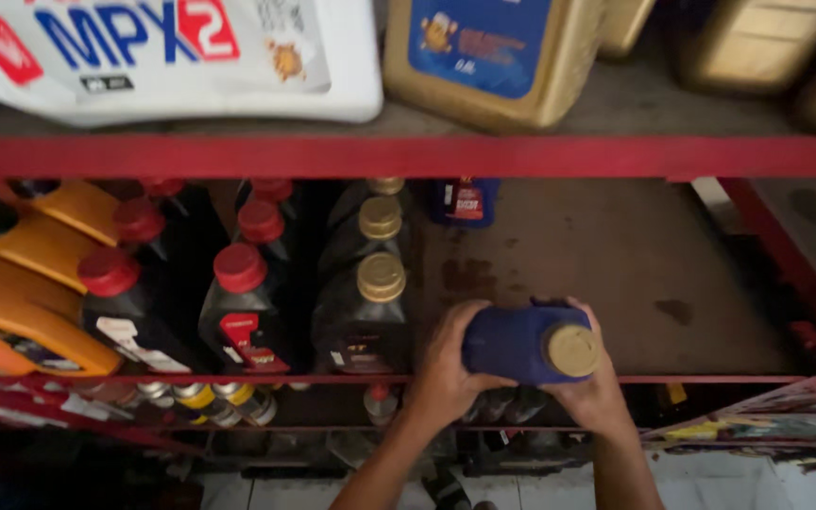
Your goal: The person repeatedly picks up bottles of motor oil from a glass display counter and places them onto a red metal shelf. The person handles black, blue, and yellow bottles, arranging them in rows on the shelf.
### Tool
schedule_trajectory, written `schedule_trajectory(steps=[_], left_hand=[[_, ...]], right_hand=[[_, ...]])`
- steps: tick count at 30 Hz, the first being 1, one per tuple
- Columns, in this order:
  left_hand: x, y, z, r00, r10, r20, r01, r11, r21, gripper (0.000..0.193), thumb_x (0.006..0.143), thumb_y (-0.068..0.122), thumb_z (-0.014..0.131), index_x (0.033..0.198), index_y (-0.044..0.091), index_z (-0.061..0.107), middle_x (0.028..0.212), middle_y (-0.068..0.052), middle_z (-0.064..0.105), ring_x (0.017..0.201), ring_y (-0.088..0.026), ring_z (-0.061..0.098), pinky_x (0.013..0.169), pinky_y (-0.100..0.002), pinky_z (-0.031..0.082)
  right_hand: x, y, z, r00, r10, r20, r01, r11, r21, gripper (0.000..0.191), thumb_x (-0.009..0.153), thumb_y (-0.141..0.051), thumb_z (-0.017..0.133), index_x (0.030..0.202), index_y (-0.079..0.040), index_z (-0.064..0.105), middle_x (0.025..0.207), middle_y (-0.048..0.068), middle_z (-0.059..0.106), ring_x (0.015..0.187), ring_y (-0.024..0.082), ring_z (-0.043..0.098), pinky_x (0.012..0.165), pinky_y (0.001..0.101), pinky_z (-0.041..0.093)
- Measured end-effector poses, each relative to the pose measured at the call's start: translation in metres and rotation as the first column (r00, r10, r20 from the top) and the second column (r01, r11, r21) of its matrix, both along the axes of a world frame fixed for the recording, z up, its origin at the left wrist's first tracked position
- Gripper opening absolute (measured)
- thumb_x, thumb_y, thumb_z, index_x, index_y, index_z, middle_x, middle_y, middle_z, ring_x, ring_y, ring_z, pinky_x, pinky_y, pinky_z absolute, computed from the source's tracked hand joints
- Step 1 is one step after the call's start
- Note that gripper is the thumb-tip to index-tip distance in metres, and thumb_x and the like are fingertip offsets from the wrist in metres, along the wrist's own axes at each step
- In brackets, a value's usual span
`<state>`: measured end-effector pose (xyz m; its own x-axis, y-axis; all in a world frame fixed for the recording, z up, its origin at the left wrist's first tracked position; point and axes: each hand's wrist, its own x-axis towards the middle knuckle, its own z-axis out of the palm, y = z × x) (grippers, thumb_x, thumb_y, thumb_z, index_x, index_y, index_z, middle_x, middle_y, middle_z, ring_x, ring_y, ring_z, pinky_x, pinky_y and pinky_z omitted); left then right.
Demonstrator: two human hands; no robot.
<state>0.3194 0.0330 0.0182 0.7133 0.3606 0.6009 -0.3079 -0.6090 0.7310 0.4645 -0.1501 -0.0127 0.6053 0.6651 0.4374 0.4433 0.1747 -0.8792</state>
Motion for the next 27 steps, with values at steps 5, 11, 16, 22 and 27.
schedule_trajectory(steps=[5, 11, 16, 22, 27], left_hand=[[0.031, -0.005, -0.021, 0.998, -0.033, 0.05, 0.038, 0.995, -0.09, 0.09, 0.079, 0.029, 0.089, 0.15, 0.0, 0.042, 0.144, -0.023, 0.055, 0.134, -0.04, 0.056, 0.113, -0.046, 0.044], [0.054, -0.001, -0.027, 0.999, 0.048, -0.007, -0.048, 0.972, -0.232, 0.087, 0.084, 0.023, 0.084, 0.152, -0.003, 0.036, 0.145, -0.026, 0.054, 0.136, -0.037, 0.055, 0.113, -0.043, 0.043], [0.047, -0.006, -0.021, 0.997, 0.03, -0.068, -0.046, 0.971, -0.237, 0.097, 0.081, 0.024, 0.085, 0.155, -0.004, 0.028, 0.149, -0.027, 0.05, 0.139, -0.036, 0.052, 0.113, -0.042, 0.042], [0.052, -0.005, -0.023, 0.987, 0.098, -0.127, -0.127, 0.962, -0.242, 0.103, 0.084, 0.023, 0.082, 0.158, -0.005, 0.017, 0.157, -0.031, 0.038, 0.144, -0.041, 0.043, 0.117, -0.043, 0.036], [0.055, -0.004, -0.032, 0.965, 0.187, -0.184, -0.225, 0.95, -0.218, 0.102, 0.092, 0.027, 0.073, 0.161, -0.003, 0.004, 0.162, -0.034, 0.024, 0.151, -0.045, 0.03, 0.121, -0.044, 0.028]], right_hand=[[0.011, 0.012, 0.0, 0.996, -0.088, 0.028, 0.093, 0.93, -0.356, 0.066, 0.081, -0.009, 0.086, 0.137, 0.001, 0.051, 0.13, 0.017, 0.063, 0.116, 0.024, 0.064, 0.103, 0.038, 0.051], [0.026, 0.035, 0.016, 0.98, -0.108, -0.169, 0.045, 0.94, -0.338, 0.079, 0.08, -0.003, 0.08, 0.143, -0.002, 0.034, 0.121, 0.014, 0.063, 0.102, 0.025, 0.06, 0.087, 0.0419, 0.053], [0.029, 0.038, 0.023, 1.0, -0.02, 0.006, 0.021, 0.928, -0.372, 0.077, 0.074, -0.002, 0.084, 0.136, -0.004, 0.039, 0.117, 0.011, 0.065, 0.107, 0.018, 0.062, 0.093, 0.0362, 0.054], [0.039, 0.05, 0.012, 0.997, -0.056, 0.054, 0.074, 0.891, -0.448, 0.075, 0.078, -0.01, 0.085, 0.138, -0.005, 0.04, 0.121, 0.012, 0.066, 0.113, 0.021, 0.063, 0.1, 0.0389, 0.05], [0.072, 0.092, -0.005, 0.98, 0.037, 0.198, 0.022, 0.957, -0.288, 0.093, 0.076, -0.007, 0.083, 0.15, -0.002, 0.027, 0.136, 0.017, 0.056, 0.128, 0.025, 0.054, 0.107, 0.041, 0.043]])
